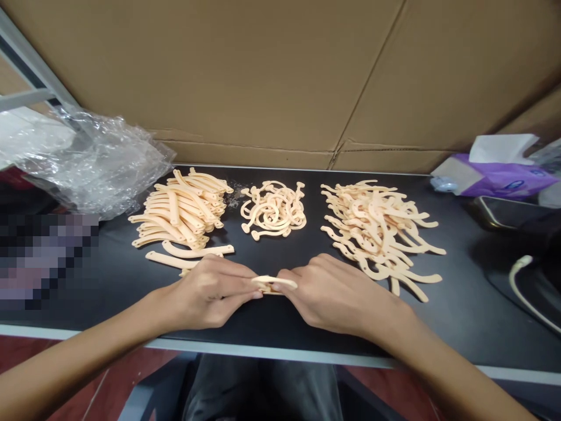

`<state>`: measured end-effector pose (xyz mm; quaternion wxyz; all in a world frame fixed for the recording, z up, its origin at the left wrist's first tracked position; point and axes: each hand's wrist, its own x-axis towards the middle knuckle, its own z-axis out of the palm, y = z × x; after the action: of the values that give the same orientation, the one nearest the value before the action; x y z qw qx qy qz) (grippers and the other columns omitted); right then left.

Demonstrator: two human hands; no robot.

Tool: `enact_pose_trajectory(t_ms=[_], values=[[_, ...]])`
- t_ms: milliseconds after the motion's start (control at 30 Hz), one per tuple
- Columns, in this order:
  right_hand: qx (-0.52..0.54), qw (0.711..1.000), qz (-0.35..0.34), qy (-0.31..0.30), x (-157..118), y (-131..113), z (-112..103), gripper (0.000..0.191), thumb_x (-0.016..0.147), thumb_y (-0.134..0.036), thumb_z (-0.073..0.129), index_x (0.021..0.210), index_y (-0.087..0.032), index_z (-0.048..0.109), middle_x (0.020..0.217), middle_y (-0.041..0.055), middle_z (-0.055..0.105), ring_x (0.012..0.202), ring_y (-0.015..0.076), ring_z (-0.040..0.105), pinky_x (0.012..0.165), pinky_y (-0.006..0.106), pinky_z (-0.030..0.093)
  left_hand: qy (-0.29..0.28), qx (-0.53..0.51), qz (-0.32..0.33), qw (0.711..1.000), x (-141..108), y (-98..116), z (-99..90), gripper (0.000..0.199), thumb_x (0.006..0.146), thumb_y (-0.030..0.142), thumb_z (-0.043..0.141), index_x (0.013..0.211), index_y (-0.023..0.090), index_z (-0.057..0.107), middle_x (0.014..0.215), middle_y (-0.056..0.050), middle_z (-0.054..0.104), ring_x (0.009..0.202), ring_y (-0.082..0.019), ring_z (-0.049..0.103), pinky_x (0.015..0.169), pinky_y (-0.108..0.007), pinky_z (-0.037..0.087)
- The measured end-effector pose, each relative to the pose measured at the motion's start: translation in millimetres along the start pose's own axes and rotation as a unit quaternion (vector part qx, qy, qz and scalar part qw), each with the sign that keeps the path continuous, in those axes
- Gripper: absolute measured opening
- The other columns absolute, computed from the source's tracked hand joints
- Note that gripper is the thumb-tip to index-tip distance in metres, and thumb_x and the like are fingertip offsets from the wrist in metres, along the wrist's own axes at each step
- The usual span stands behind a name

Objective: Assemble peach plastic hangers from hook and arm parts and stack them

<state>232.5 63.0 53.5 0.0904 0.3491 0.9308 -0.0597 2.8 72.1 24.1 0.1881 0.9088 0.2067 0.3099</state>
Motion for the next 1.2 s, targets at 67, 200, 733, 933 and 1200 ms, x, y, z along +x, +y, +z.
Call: enact_pose_trajectory(t_ms=[67, 200, 733, 933, 1200], values=[[0.007, 1.0, 0.005, -0.007, 1, 0, -1, 0.02, 0.099, -0.016, 0.043, 0.099, -0.017, 0.063, 0.081, 0.0084, 0.073, 0.064, 0.0186, 0.064, 0.057, 0.035, 0.016, 0.007, -0.002, -0.002, 1.0, 1, 1, 0.2, 0.021, 0.092, 0.012, 0.061, 0.102, 0.021, 0.077, 0.093, -0.008, 0.079, 0.075, -0.017, 0.076, 0.064, -0.02, 0.06], [0.026, 0.999, 0.021, 0.002, 1, 4, -4, 0.02, 0.099, -0.019, 0.044, 0.092, -0.017, 0.063, 0.076, 0.0074, 0.071, 0.06, 0.0168, 0.061, 0.056, 0.034, 0.016, 0.033, 0.0, -0.013, 0.999, 2, 3, 1.9, 0.018, 0.092, 0.013, 0.063, 0.1, 0.02, 0.077, 0.096, -0.007, 0.079, 0.079, -0.016, 0.077, 0.071, -0.019, 0.06], [0.218, 0.968, 0.008, 0.125, -2, 15, 2, 0.017, 0.085, -0.032, 0.071, 0.079, -0.017, 0.067, 0.078, -0.0002, 0.063, 0.067, 0.0103, 0.051, 0.061, 0.023, 0.03, 0.089, 0.152, -0.066, 0.982, -9, 9, 17.6, 0.016, 0.096, 0.022, 0.059, 0.095, 0.016, 0.074, 0.082, -0.007, 0.073, 0.071, -0.016, 0.064, 0.068, -0.029, 0.051], [0.152, 0.97, 0.017, 0.189, -9, -3, 21, 0.025, 0.093, -0.032, 0.06, 0.075, -0.016, 0.067, 0.069, 0.0007, 0.062, 0.064, 0.0122, 0.053, 0.061, 0.026, 0.031, 0.122, 0.222, -0.108, 0.961, -17, 20, 24.6, 0.019, 0.095, 0.023, 0.058, 0.087, 0.015, 0.073, 0.068, -0.004, 0.069, 0.06, -0.015, 0.062, 0.059, -0.026, 0.047], [0.023, 0.937, 0.081, 0.338, -25, -21, 52, 0.028, 0.098, -0.029, 0.053, 0.079, -0.015, 0.069, 0.078, 0.0071, 0.065, 0.075, 0.0179, 0.056, 0.069, 0.029, 0.04, 0.116, 0.284, -0.097, 0.947, -35, 38, 11.6, 0.016, 0.093, 0.026, 0.059, 0.093, 0.018, 0.073, 0.083, -0.005, 0.074, 0.074, -0.019, 0.069, 0.067, -0.03, 0.052]])
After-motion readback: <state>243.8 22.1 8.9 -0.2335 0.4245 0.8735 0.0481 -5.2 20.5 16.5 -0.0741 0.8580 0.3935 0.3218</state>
